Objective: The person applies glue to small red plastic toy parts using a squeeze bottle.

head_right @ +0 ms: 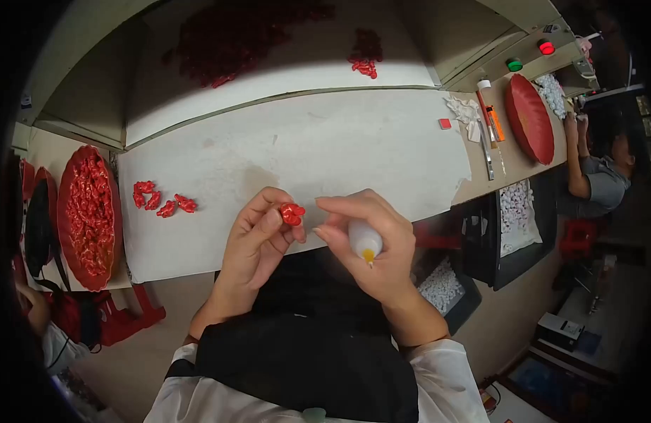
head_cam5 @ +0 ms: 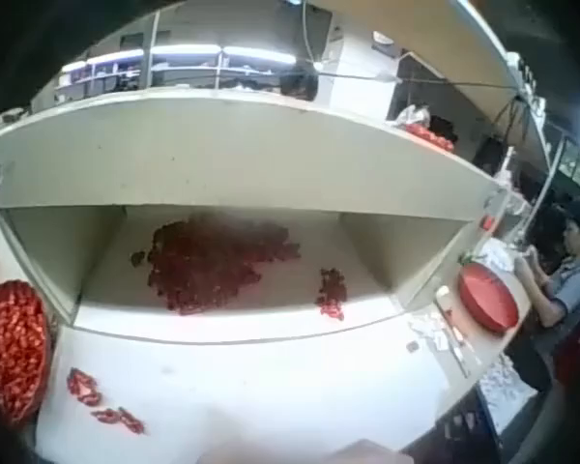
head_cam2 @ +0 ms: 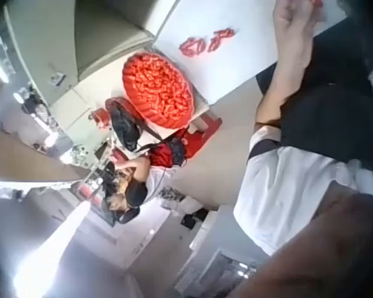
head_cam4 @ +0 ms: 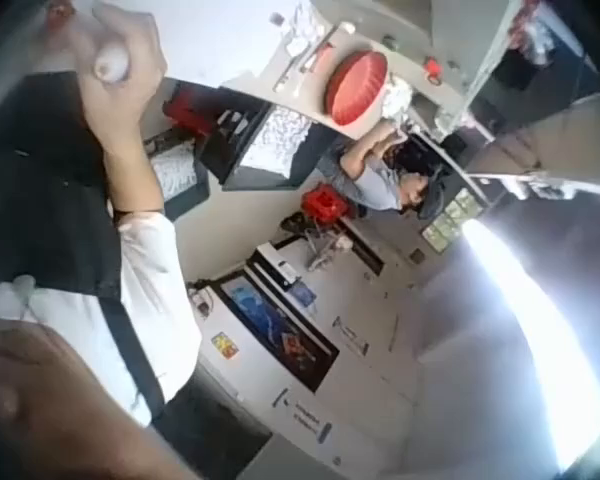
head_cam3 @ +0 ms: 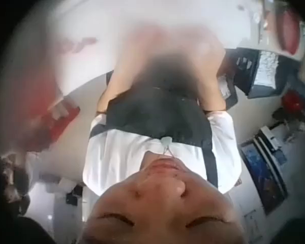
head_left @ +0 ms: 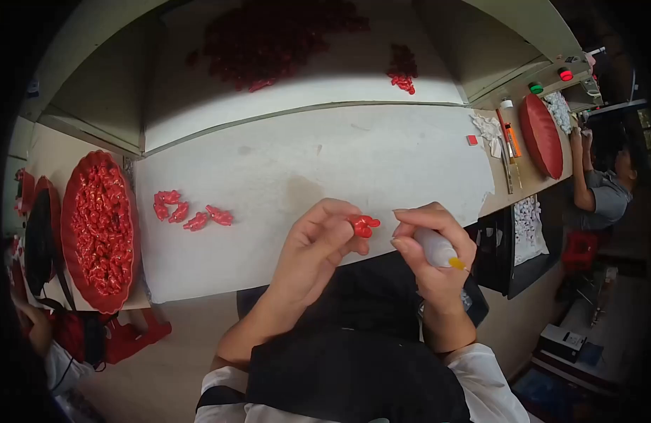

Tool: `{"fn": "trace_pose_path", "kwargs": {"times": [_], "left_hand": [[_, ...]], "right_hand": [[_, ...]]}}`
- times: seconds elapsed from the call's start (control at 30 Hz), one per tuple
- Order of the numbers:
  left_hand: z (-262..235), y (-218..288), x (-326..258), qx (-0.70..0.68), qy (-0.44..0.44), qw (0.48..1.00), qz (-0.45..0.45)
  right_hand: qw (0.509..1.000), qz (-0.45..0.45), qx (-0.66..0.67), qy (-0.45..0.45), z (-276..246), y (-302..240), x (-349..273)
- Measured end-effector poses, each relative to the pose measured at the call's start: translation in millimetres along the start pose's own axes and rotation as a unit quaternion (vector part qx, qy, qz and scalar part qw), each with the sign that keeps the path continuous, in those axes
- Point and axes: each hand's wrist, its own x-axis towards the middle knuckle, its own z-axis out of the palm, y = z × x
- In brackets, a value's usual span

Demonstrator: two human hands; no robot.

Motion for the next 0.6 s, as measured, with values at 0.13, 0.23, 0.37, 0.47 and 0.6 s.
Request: {"fn": "trace_pose_path", "kwargs": {"times": [0.13, 0.23, 0.37, 0.47, 0.6], "left_hand": [[-4.1, -5.6, 1.0, -0.128, -0.043, 0.989, -0.058], [-4.6, -5.9, 1.4, -0.174, -0.066, 0.979, -0.085], [-6.5, -9.4, 0.4, -0.243, -0.092, 0.957, -0.133], [-5.5, -11.3, -1.5, -0.309, -0.079, 0.930, -0.183], [-3.0, -10.4, -1.1, -0.314, -0.093, 0.929, -0.173]], "right_hand": [[0.999, -0.030, 0.011, 0.037, 0.3, 2.6, 1.5], [0.999, -0.024, 0.012, 0.039, 0.8, 3.6, 0.3], [0.999, -0.032, 0.014, 0.033, 1.3, 5.2, 0.8], [0.999, -0.030, 0.016, 0.024, 2.0, 3.4, 1.2], [0.999, -0.022, 0.037, 0.017, 3.2, 2.4, 0.3]]}}
